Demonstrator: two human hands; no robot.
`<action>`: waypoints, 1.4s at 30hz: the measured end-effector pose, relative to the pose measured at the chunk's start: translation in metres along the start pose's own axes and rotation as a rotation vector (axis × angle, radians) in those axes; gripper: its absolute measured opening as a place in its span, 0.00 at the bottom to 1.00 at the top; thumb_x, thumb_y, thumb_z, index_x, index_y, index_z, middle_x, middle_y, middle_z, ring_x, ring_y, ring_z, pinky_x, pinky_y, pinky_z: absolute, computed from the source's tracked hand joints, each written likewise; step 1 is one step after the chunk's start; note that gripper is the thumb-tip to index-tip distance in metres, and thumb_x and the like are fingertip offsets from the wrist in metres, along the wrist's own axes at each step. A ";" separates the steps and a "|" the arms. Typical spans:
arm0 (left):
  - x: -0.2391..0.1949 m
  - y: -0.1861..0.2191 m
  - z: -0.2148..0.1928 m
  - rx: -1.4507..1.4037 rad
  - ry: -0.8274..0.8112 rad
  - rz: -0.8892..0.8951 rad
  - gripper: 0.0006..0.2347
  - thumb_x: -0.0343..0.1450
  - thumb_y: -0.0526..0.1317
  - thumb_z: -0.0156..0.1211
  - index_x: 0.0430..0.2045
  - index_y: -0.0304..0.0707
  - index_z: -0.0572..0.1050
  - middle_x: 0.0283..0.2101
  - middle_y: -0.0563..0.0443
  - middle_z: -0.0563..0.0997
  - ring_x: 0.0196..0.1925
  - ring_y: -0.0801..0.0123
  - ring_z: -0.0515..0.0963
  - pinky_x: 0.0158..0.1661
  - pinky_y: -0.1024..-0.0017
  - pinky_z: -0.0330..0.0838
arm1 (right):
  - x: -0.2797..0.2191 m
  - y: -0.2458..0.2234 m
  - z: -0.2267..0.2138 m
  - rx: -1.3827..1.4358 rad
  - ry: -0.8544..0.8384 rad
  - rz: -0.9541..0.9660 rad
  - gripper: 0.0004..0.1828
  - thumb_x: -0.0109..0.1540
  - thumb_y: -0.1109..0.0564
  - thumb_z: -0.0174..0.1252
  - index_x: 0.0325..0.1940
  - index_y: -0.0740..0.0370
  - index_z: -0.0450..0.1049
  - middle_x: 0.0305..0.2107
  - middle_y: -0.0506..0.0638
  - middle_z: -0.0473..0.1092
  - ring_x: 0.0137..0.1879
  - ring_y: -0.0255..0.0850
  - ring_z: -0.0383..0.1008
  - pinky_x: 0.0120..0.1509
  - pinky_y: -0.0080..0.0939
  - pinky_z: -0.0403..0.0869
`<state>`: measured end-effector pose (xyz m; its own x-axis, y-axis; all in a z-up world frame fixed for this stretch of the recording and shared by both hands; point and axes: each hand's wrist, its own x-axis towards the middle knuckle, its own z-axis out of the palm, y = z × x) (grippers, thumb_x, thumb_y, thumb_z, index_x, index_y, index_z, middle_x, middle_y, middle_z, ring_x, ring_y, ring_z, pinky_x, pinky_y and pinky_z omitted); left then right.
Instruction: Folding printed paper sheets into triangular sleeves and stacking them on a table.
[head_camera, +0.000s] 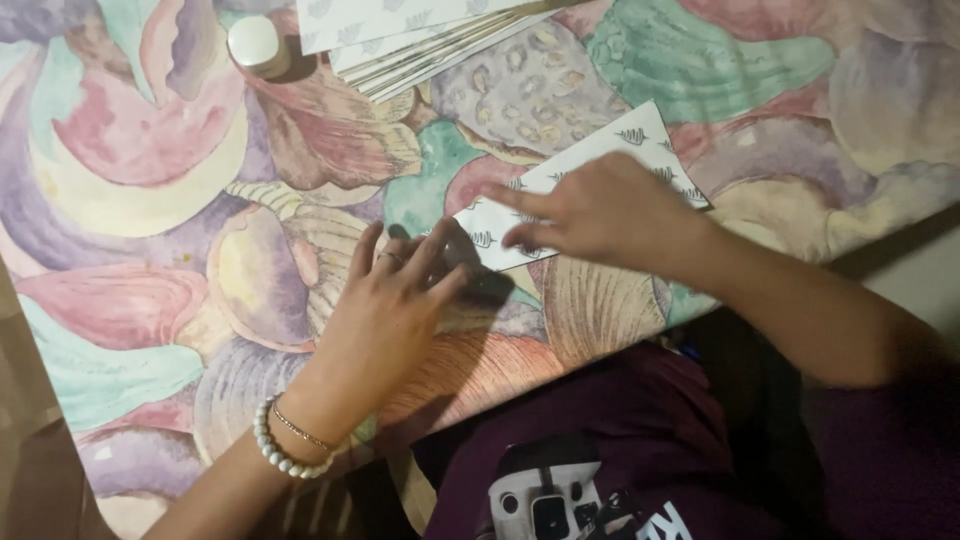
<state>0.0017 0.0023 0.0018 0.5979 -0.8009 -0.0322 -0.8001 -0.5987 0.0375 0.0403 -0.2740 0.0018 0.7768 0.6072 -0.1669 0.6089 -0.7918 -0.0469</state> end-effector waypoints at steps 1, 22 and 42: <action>0.000 -0.001 -0.002 -0.022 -0.020 -0.003 0.25 0.62 0.30 0.53 0.55 0.52 0.69 0.71 0.35 0.62 0.62 0.39 0.71 0.68 0.37 0.51 | 0.003 0.002 -0.008 0.144 -0.132 0.168 0.37 0.63 0.23 0.35 0.72 0.32 0.62 0.04 0.41 0.53 0.11 0.34 0.46 0.17 0.35 0.46; -0.003 -0.012 0.002 0.000 0.130 0.081 0.22 0.69 0.33 0.46 0.61 0.39 0.67 0.69 0.33 0.66 0.67 0.45 0.70 0.71 0.45 0.53 | -0.024 0.084 -0.004 0.182 0.138 0.280 0.15 0.70 0.50 0.52 0.58 0.48 0.79 0.51 0.45 0.74 0.56 0.44 0.72 0.42 0.48 0.73; 0.000 -0.015 -0.009 -0.059 0.234 0.005 0.25 0.70 0.38 0.47 0.64 0.27 0.64 0.47 0.42 0.84 0.52 0.60 0.83 0.70 0.41 0.55 | -0.034 0.092 -0.055 0.615 -0.162 0.410 0.13 0.64 0.52 0.58 0.46 0.56 0.85 0.41 0.45 0.83 0.46 0.37 0.82 0.52 0.39 0.75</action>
<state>0.0141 0.0109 0.0103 0.5945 -0.7788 0.2000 -0.8029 -0.5884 0.0956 0.0789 -0.3638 0.0577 0.8596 0.2762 -0.4299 0.0397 -0.8748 -0.4829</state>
